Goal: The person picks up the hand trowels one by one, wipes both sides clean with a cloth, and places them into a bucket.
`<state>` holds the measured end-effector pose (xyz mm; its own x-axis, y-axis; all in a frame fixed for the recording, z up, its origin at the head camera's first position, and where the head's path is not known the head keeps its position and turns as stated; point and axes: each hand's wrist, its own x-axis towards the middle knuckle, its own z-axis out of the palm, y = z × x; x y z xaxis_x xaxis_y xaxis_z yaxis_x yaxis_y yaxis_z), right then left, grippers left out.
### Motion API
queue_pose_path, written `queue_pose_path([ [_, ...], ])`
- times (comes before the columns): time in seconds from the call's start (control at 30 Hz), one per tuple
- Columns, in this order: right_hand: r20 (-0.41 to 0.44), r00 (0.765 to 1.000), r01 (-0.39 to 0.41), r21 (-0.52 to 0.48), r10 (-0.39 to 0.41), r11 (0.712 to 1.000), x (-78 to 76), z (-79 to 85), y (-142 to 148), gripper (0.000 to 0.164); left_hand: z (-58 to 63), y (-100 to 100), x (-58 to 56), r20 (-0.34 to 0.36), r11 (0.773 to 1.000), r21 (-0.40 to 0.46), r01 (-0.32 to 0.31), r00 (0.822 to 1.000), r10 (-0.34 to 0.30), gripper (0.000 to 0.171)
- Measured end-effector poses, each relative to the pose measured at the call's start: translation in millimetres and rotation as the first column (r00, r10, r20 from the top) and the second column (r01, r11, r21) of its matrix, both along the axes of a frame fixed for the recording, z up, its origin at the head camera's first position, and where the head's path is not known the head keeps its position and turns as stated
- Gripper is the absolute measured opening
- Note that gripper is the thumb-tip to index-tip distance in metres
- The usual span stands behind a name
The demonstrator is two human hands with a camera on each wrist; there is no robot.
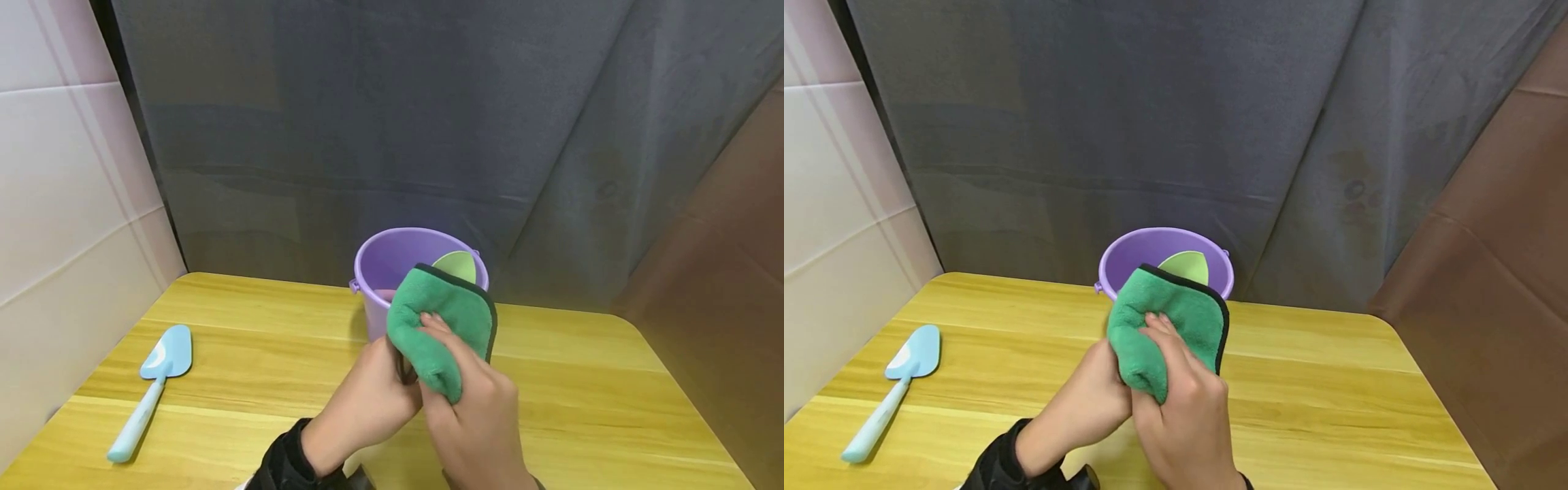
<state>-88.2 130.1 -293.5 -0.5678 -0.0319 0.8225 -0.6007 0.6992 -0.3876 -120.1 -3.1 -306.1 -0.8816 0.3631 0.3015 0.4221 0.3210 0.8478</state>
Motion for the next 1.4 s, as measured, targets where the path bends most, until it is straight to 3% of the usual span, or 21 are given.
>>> queue_pose_path([
  [0.27, 0.007, 1.000, -0.022, 0.036, 0.022, 0.999, -3.2, -4.1, -5, 0.058, 1.0, -3, 0.4, -0.009, 1.000, -0.019, -0.020, 1.000, 0.020, 0.054],
  [0.4, 0.064, 0.998, -0.001, 0.058, -0.003, 0.998, -2.4, -5.7, -5, 0.058, -2.3, 0, -0.4, -0.012, 1.000, -0.018, -0.012, 1.000, 0.012, 0.056],
  [0.57, 0.122, 0.992, 0.008, 0.087, -0.019, 0.996, -4.7, -7.4, -4, 0.069, -4.5, 5, -0.4, -0.042, 0.999, -0.018, -0.028, 0.999, 0.027, 0.059],
  [0.83, 0.159, 0.986, 0.037, 0.071, -0.047, 0.997, -13.1, -9.1, 1, 0.071, -1.3, 8, 3.5, -0.030, 0.999, -0.036, -0.036, 0.999, 0.035, 0.051],
  [1.07, 0.122, 0.992, 0.037, 0.036, -0.042, 0.999, -18.2, -7.6, 9, 0.072, 0.5, 9, 8.2, -0.002, 1.000, 0.004, 0.021, 1.000, -0.021, 0.044],
  [1.4, 0.075, 0.993, 0.089, 0.005, -0.089, 0.996, -25.1, -5.9, 22, 0.069, -2.0, 12, 11.6, 0.009, 0.999, -0.010, 0.036, 0.999, -0.036, 0.030],
])
